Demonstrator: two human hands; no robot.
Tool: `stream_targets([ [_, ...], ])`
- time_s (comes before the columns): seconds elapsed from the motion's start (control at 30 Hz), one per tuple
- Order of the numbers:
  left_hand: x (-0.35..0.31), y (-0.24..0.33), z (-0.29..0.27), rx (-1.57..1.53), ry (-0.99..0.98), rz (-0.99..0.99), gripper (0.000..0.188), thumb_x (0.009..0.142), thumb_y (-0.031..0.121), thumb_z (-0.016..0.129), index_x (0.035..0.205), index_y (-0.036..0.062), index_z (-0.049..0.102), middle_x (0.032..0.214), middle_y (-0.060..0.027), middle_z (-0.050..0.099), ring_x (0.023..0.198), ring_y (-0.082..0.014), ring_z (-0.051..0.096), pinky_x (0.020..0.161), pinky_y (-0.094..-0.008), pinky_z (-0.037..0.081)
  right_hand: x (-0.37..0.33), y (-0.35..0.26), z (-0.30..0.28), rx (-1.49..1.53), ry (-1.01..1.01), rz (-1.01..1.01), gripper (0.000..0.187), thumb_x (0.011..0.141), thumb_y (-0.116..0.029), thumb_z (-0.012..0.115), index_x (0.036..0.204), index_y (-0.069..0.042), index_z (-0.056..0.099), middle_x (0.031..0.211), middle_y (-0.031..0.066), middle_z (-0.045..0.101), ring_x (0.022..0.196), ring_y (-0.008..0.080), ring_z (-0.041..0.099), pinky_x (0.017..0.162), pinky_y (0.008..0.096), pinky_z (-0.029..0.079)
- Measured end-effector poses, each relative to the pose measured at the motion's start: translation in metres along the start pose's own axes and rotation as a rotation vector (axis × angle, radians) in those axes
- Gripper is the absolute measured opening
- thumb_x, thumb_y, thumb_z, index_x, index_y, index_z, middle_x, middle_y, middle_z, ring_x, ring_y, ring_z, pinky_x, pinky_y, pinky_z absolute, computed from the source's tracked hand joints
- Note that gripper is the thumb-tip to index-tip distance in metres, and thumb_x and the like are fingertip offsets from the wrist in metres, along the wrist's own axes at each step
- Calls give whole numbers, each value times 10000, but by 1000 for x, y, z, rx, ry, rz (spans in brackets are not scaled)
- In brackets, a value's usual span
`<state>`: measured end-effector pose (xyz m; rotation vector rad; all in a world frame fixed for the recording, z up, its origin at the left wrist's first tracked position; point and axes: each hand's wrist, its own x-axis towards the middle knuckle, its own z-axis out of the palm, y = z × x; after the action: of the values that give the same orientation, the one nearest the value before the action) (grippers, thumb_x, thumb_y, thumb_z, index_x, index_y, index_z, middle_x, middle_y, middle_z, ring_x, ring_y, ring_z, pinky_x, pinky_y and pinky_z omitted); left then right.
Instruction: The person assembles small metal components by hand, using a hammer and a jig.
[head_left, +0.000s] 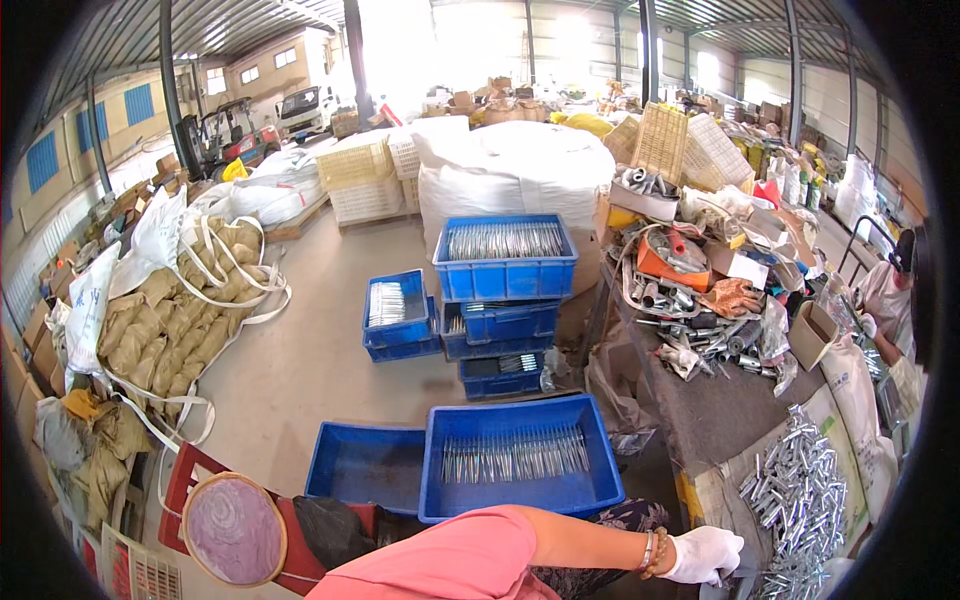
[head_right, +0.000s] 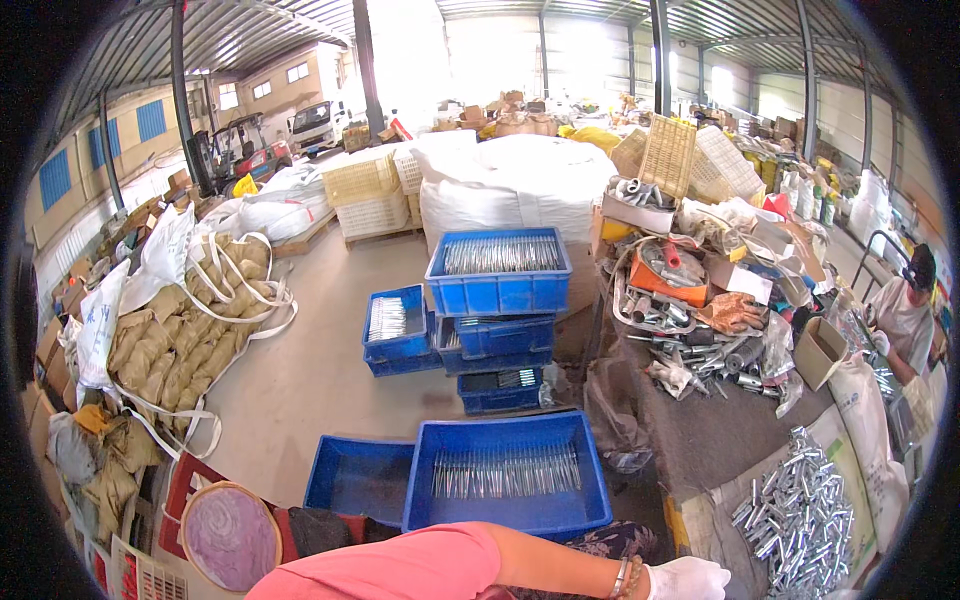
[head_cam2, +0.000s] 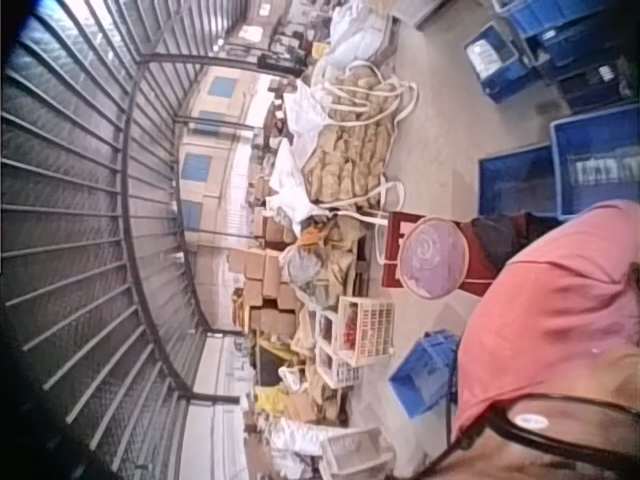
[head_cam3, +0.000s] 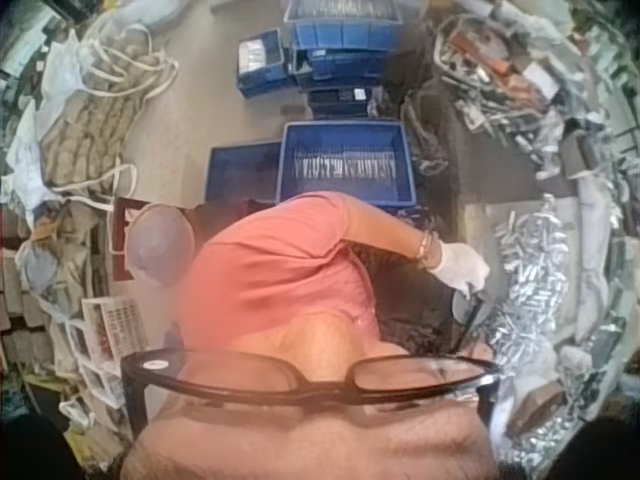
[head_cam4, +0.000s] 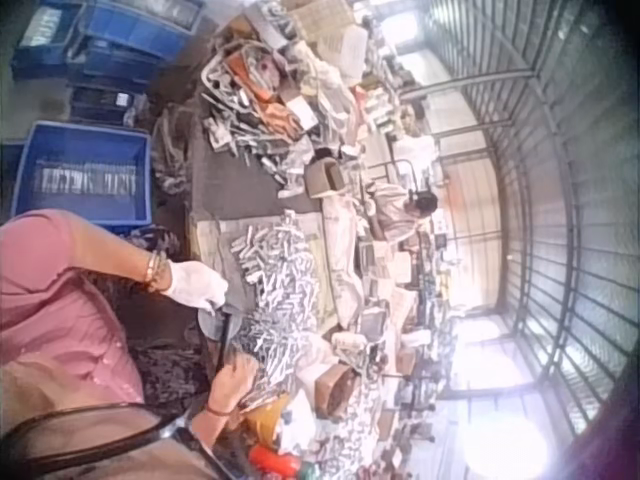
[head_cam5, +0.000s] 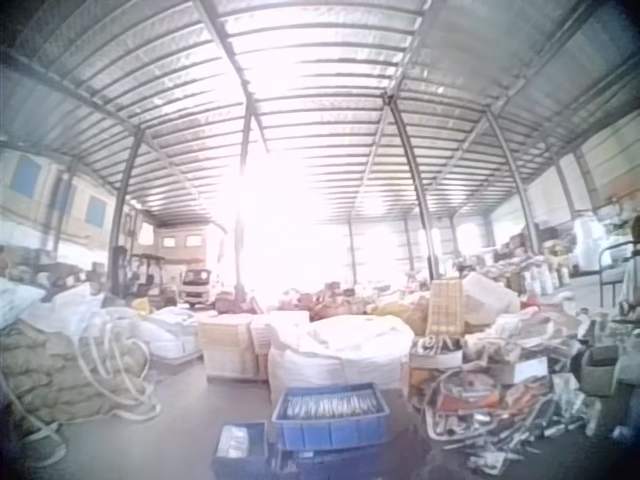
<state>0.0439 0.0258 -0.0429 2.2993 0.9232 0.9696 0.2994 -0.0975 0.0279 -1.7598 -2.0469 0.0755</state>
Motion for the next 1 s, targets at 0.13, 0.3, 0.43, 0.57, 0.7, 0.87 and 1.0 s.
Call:
stream_targets([
  [0.13, 3, -5, 5, 42, -33, -5, 153, 759, 224, 854, 823, 104, 782, 958, -122, 652, 978, -351, 663, 848, -450, 563, 18, -43, -1, -72, -165, 17, 269, 1010, -240, 651, 1186, -64, 756, 1149, 245, 707, 1076, 442, 669, 969, 556, 508],
  [0.3, 5, -2, 0, 88, -1, 64, 129, 742, 274, 841, 784, 152, 835, 945, -112, 657, 989, -331, 660, 838, -448, 568, 24, 6, 30, -401, -176, -489, 181, 988, -122, 609, 1093, -39, 732, 1143, 196, 680, 1050, 423, 625, 969, 496, 514],
  [0.43, 5, -2, 0, 80, 12, 73, 118, 722, 254, 847, 780, 151, 838, 948, -111, 661, 995, -333, 658, 849, -451, 568, 23, -8, 33, -428, -134, -472, 162, 934, -80, 643, 1068, -34, 722, 1097, 184, 658, 1065, 404, 605, 985, 453, 501],
  [0.57, 5, -10, 6, 23, 3, 47, 115, 710, 235, 847, 786, 149, 837, 945, -114, 664, 1001, -336, 657, 860, -448, 568, 27, -53, 16, -257, -129, -247, 136, 946, -73, 639, 1050, -38, 719, 1041, 164, 642, 1064, 397, 606, 975, 442, 503],
  [0.7, 6, -13, 5, 16, 5, 90, 131, 707, 248, 855, 783, 144, 832, 951, -115, 664, 1010, -339, 655, 859, -454, 568, 27, -55, 18, -294, -103, -275, 127, 951, -58, 652, 1060, -42, 715, 1036, 175, 636, 1031, 388, 612, 962, 447, 515],
  [0.87, -1, -7, -10, 34, -12, 96, 153, 732, 275, 861, 809, 150, 817, 953, -107, 652, 1018, -334, 642, 869, -452, 556, 25, -54, 21, -312, -74, -309, 160, 955, -64, 658, 1100, -46, 720, 1115, 209, 676, 1061, 414, 645, 978, 471, 533],
  [1.0, -6, -1, -14, -31, -52, 103, 156, 749, 270, 854, 813, 137, 806, 959, -106, 644, 1022, -334, 636, 875, -455, 549, 14, -61, 23, -227, 12, -198, 143, 957, -94, 653, 1059, -30, 729, 1138, 247, 702, 1101, 445, 665, 986, 494, 538],
])
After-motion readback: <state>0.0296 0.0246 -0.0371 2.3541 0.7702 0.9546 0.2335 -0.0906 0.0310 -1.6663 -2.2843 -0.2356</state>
